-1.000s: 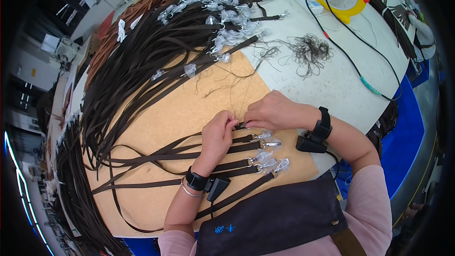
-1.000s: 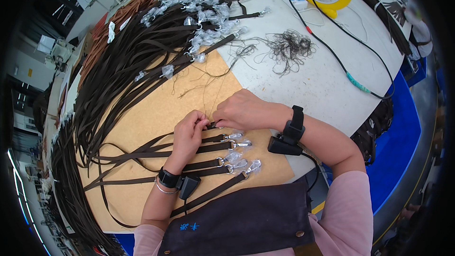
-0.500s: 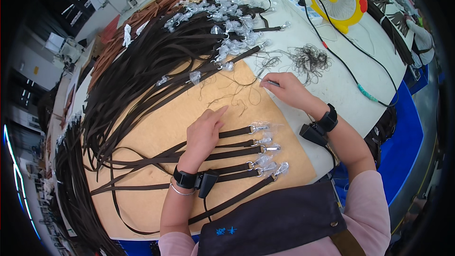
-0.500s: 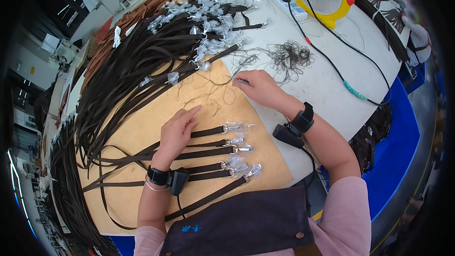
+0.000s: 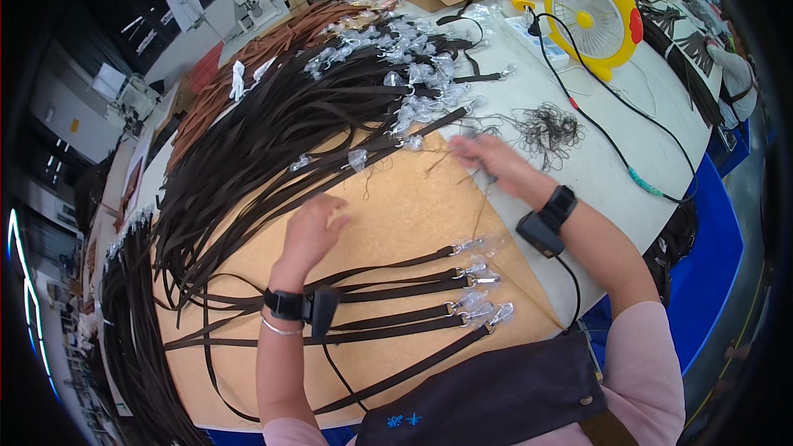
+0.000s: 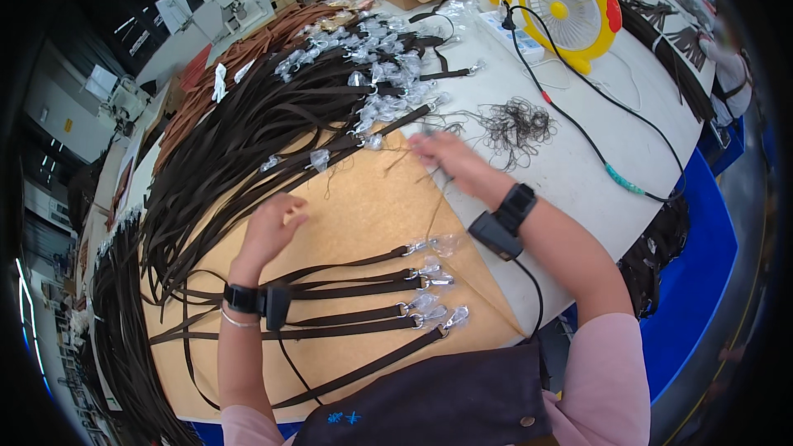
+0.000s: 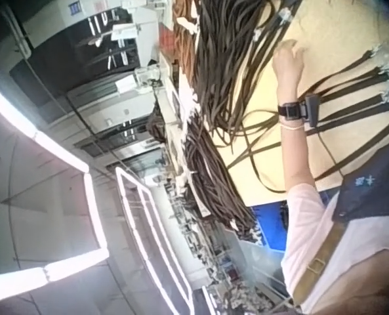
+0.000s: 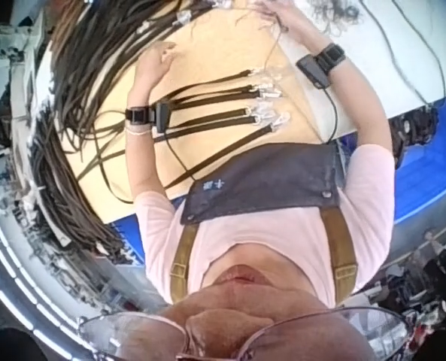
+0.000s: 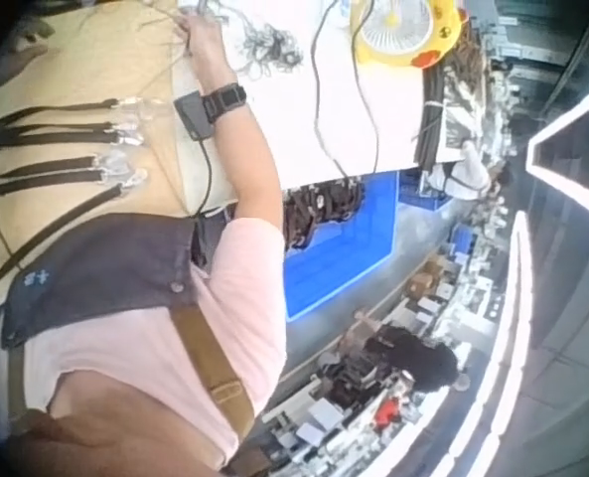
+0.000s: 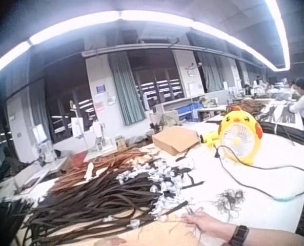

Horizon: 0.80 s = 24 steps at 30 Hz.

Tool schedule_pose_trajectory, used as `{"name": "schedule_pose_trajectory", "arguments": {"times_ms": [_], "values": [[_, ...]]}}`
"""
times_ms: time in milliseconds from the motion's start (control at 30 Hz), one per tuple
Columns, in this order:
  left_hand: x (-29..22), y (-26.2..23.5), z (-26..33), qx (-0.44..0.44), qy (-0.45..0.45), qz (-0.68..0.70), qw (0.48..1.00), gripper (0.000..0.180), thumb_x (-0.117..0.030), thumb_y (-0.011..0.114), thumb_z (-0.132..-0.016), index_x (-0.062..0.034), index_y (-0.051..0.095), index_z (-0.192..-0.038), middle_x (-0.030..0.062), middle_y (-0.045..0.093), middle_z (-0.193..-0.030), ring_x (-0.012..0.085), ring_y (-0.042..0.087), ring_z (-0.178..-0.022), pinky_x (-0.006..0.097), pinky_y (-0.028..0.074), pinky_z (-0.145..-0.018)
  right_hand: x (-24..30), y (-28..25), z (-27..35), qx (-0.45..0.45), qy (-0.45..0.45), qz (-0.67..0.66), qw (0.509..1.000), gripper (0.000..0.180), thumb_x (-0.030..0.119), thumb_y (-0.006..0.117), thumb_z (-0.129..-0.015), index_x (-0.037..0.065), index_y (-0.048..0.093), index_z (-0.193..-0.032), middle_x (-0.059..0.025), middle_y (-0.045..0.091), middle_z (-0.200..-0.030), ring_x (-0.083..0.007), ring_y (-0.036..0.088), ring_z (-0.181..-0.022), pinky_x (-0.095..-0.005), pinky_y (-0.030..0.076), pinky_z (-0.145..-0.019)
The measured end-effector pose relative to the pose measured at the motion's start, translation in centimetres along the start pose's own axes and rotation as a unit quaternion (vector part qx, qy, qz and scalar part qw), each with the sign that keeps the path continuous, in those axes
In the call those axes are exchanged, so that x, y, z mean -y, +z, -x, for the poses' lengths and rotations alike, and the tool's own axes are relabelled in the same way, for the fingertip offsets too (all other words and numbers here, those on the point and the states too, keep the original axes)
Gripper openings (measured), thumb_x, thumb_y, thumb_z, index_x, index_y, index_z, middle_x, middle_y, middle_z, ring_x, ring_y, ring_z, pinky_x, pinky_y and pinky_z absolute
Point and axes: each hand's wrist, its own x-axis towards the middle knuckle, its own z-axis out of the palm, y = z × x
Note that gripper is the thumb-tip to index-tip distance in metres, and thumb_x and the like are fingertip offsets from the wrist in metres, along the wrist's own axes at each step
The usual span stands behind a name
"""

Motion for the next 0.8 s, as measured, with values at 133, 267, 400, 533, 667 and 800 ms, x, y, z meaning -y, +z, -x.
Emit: {"name": "schedule_pose_trajectory", "arguments": {"times_ms": [133, 267, 400, 533, 667, 800], "values": [[3.0, 2.4, -3.8, -0.113, 0.039, -0.102, 0.988, 0.033, -0.015, 0.074, -0.083, -0.0079, 0.066, -0.114, 0.0104, 0.067, -0.107, 0.032, 0.063, -0.099, 0.04, 0.053, -0.083, 1.6, -5.9, 1.0, -0.153, -0.092, 0.017, 0.984, 0.034, 0.03, 0.052, -0.104, 0.003, 0.062, -0.122, -0.0056, 0.064, -0.117, -0.0132, 0.058, -0.109, -0.0282, 0.047, -0.089], [2.2, 4.0, -5.7, -0.045, -0.034, -0.095, 0.994, 0.022, -0.013, 0.074, -0.081, -0.006, 0.063, -0.099, 0.011, 0.061, -0.096, 0.0323, 0.06, -0.1, 0.043, 0.051, -0.084, 1.0, -2.8, 3.8, -0.129, -0.1, 0.031, 0.986, 0.034, 0.03, 0.046, -0.106, 0.004, 0.062, -0.119, -0.0063, 0.067, -0.108, -0.0105, 0.063, -0.084, -0.0252, 0.05, -0.067], [0.2, 2.9, -4.1, -0.024, 0.032, -0.06, 0.997, 0.015, -0.009, 0.069, -0.084, -0.0044, 0.059, -0.093, 0.0103, 0.063, -0.089, 0.0309, 0.062, -0.091, 0.039, 0.05, -0.077, 3.1, -0.5, 5.5, 0.038, -0.069, 0.183, 0.98, 0.032, 0.028, 0.046, -0.106, 0.003, 0.062, -0.117, -0.0046, 0.069, -0.095, -0.0095, 0.06, -0.061, -0.0246, 0.048, -0.055], [-1.8, 2.0, -1.3, 0.034, -0.026, 0.138, 0.99, 0.009, -0.007, 0.062, -0.093, -0.0008, 0.06, -0.099, 0.0105, 0.065, -0.08, 0.0222, 0.065, -0.072, 0.031, 0.05, -0.068, 2.9, 1.4, 6.2, 0.151, -0.089, 0.327, 0.929, 0.026, 0.022, 0.049, -0.104, 0.005, 0.062, -0.12, -0.0044, 0.071, -0.094, -0.0156, 0.067, -0.066, -0.0285, 0.051, -0.061], [-4.6, 0.2, 1.2, -0.052, -0.004, 0.202, 0.978, 0.018, -0.006, 0.052, -0.101, -0.0039, 0.065, -0.113, 0.0071, 0.059, -0.073, 0.0123, 0.057, -0.066, 0.025, 0.046, -0.062, 2.1, 4.8, 5.8, 0.119, -0.406, 0.36, 0.831, 0.028, 0.021, 0.057, -0.098, 0.008, 0.063, -0.122, -0.0127, 0.07, -0.105, -0.0292, 0.067, -0.095, -0.0365, 0.052, -0.078], [-5.7, -0.5, 1.8, -0.094, 0.042, 0.158, 0.982, 0.014, -0.01, 0.057, -0.1, -0.0099, 0.067, -0.11, 0.0136, 0.065, -0.075, 0.0259, 0.064, -0.061, 0.033, 0.048, -0.058, 2.1, 7.8, 4.0, 0.215, -0.323, 0.461, 0.798, 0.028, 0.021, 0.063, -0.093, 0.01, 0.066, -0.119, -0.0117, 0.069, -0.11, -0.0325, 0.066, -0.098, -0.0382, 0.053, -0.079]]}}
